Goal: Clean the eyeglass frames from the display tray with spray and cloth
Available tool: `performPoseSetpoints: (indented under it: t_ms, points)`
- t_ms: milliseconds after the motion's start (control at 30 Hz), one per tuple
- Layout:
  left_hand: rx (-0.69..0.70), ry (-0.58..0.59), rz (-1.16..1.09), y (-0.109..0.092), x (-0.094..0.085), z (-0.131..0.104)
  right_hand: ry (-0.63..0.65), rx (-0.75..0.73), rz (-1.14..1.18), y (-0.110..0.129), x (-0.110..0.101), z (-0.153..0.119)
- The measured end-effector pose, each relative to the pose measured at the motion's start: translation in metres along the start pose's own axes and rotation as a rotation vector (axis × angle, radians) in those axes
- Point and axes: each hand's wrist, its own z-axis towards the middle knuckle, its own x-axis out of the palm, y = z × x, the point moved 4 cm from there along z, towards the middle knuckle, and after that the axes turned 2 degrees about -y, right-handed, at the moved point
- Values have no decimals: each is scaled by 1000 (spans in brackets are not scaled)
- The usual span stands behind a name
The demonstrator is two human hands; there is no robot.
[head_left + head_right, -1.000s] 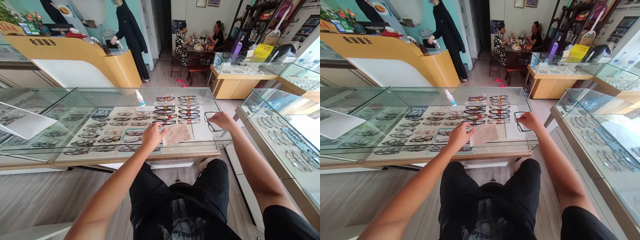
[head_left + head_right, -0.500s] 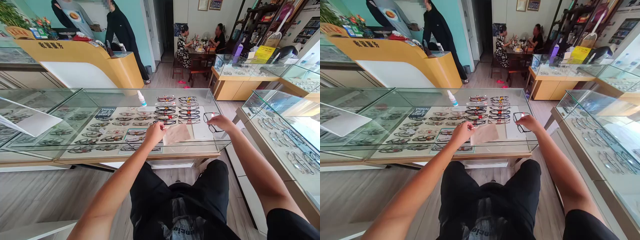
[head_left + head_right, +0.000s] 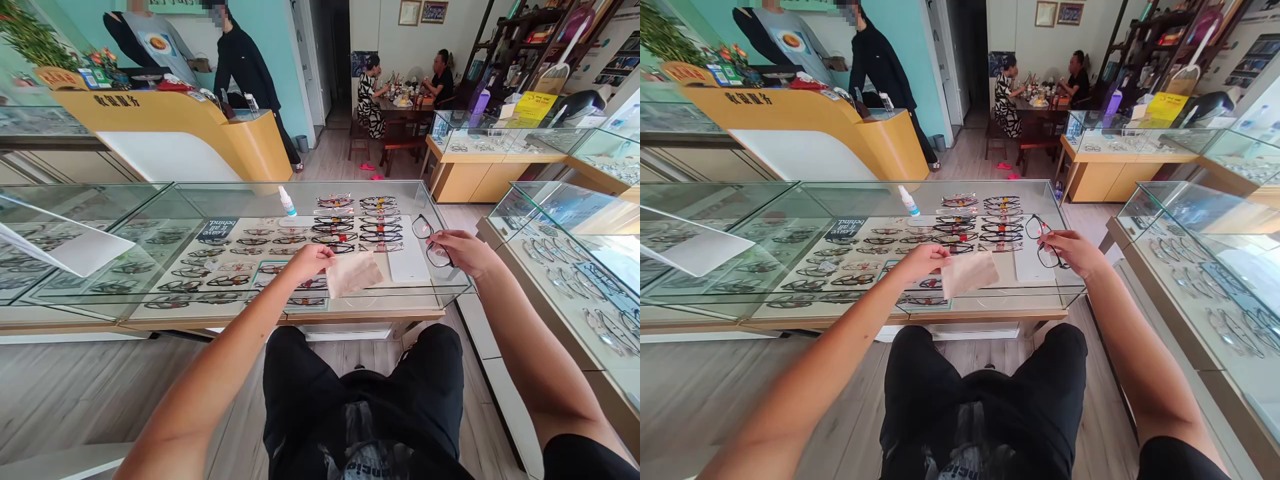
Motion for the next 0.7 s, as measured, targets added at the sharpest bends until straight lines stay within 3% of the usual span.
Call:
performPoseSetpoints:
  t_ms: [167,267,367,500,700]
  points:
    - [-204,195,-581,1,-6,-17,65,7,174,8,20,-15]
    - [-284,240,-749,1,-12,-29,74,-14,249,13,33,-22]
    - [-232,263,-806,-10,-22,-38,113,-41,281,20,48,-23]
    - [-108,248,-779,-39,-39,-44,158,-87,277,32,68,-17]
    - [126,140,-794,-87,-57,-22,270,-196,256,56,106,4]
